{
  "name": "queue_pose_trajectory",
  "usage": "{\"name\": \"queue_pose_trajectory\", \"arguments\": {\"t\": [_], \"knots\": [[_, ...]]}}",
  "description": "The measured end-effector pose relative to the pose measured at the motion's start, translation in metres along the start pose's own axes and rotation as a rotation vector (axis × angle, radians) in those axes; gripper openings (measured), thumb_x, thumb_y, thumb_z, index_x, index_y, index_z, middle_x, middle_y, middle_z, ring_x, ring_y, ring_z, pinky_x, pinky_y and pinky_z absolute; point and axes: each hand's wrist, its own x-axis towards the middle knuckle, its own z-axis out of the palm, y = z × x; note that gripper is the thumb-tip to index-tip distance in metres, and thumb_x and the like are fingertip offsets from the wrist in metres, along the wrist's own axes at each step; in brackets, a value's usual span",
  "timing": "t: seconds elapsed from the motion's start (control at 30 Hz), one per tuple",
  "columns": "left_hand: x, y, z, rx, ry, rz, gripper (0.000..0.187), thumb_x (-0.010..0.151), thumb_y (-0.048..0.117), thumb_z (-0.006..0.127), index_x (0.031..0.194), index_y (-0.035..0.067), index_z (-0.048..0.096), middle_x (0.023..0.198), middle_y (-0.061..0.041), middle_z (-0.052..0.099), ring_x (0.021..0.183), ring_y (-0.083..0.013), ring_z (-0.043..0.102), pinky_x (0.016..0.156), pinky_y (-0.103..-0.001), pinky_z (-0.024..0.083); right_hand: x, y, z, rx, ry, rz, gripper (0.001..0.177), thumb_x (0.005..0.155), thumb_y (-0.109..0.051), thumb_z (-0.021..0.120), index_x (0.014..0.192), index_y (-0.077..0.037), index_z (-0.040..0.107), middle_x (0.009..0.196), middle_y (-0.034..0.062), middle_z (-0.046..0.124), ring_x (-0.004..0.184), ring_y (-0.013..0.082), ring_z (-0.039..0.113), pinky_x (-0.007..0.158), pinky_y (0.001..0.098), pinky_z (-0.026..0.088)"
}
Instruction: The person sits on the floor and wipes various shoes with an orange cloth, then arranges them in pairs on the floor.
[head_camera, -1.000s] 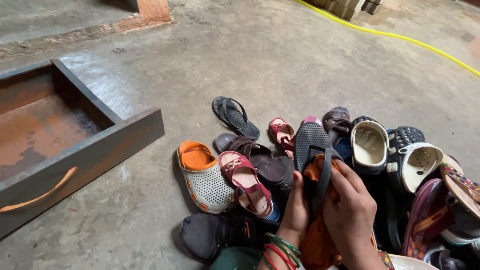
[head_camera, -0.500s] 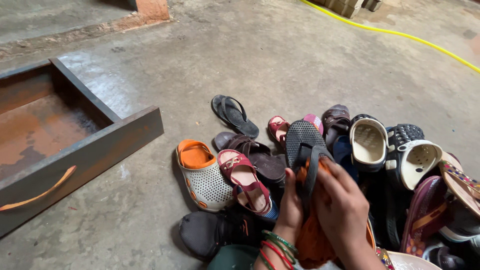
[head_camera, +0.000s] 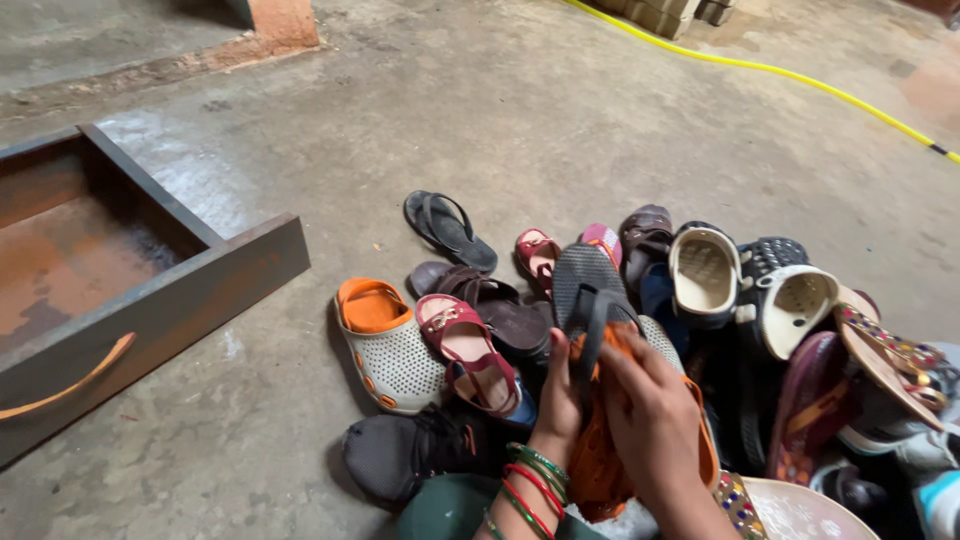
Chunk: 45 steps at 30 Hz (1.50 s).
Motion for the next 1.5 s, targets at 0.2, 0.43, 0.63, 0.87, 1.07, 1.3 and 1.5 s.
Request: {"name": "queue_pose_trajectory", "arguments": {"t": [0.2, 0.43, 0.63, 0.87, 1.07, 1.3, 1.5], "knots": [[-0.009, -0.034, 0.011, 0.027, 0.094, -0.028, 0.073, 0.099, 0.062, 0.04, 0.141, 0.007, 0.059, 0.138, -0.002, 0.067, 0.127, -0.0159, 0.062, 0.114, -0.031, 0.045, 0.0, 0.01, -0.025, 0.023, 0.023, -0.028, 0.038, 0.084, -0.001, 0.064, 0.121, -0.004, 0.07, 0.128, 0.0181, 0.068, 0.109, 0.0392, 0.068, 0.091, 0.0422, 0.056], [-0.025, -0.051, 0.022, 0.084, 0.086, -0.008, 0.076, 0.101, 0.066, 0.042, 0.134, 0.0, 0.062, 0.126, -0.011, 0.07, 0.116, -0.0236, 0.066, 0.106, -0.038, 0.049, -0.053, 0.01, -0.077, 0.022, -0.027, 0.005, 0.031, 0.085, -0.008, 0.07, 0.115, -0.008, 0.075, 0.122, 0.0172, 0.07, 0.104, 0.0381, 0.07, 0.087, 0.0422, 0.056], [-0.043, -0.1, 0.072, -0.025, -0.03, -0.025, 0.077, 0.102, 0.062, 0.037, 0.147, 0.002, 0.052, 0.143, -0.006, 0.062, 0.134, -0.0193, 0.056, 0.118, -0.033, 0.039, -0.047, 0.009, -0.121, -0.03, 0.132, 0.041, 0.032, 0.082, -0.003, 0.068, 0.112, -0.008, 0.076, 0.12, 0.0148, 0.072, 0.103, 0.0358, 0.071, 0.088, 0.0415, 0.056], [-0.078, -0.116, 0.118, -0.026, -0.058, 0.029, 0.069, 0.106, 0.058, 0.04, 0.147, 0.004, 0.053, 0.142, -0.004, 0.061, 0.133, -0.0176, 0.055, 0.119, -0.033, 0.039, -0.075, -0.011, -0.177, 0.03, 0.131, -0.023, 0.034, 0.081, -0.002, 0.068, 0.114, -0.005, 0.074, 0.123, 0.0157, 0.07, 0.107, 0.0367, 0.069, 0.089, 0.0419, 0.055], [-0.106, -0.11, 0.175, 0.119, -0.13, 0.035, 0.08, 0.107, 0.068, 0.041, 0.135, -0.004, 0.061, 0.128, -0.013, 0.067, 0.118, -0.0239, 0.063, 0.108, -0.037, 0.046, -0.108, -0.007, -0.219, 0.083, 0.089, 0.007, 0.031, 0.086, -0.004, 0.072, 0.117, -0.006, 0.075, 0.122, 0.0135, 0.073, 0.104, 0.0304, 0.073, 0.087, 0.0369, 0.057], [-0.106, -0.122, 0.182, 0.146, -0.22, 0.063, 0.071, 0.107, 0.059, 0.039, 0.153, 0.007, 0.049, 0.152, -0.004, 0.053, 0.141, -0.0175, 0.048, 0.124, -0.033, 0.034, -0.08, -0.006, -0.2, 0.139, 0.332, 0.059, 0.035, 0.086, 0.002, 0.071, 0.12, -0.003, 0.072, 0.121, 0.0146, 0.073, 0.102, 0.0299, 0.074, 0.087, 0.0352, 0.057], [-0.1, -0.096, 0.13, 0.057, -0.221, -0.041, 0.078, 0.102, 0.068, 0.036, 0.147, 0.007, 0.052, 0.143, -0.009, 0.06, 0.134, -0.0213, 0.057, 0.118, -0.036, 0.042, -0.09, 0.007, -0.172, 0.282, -0.036, -0.037, 0.038, 0.081, 0.007, 0.063, 0.116, -0.004, 0.072, 0.122, 0.0135, 0.071, 0.107, 0.0305, 0.073, 0.085, 0.0356, 0.058]]}}
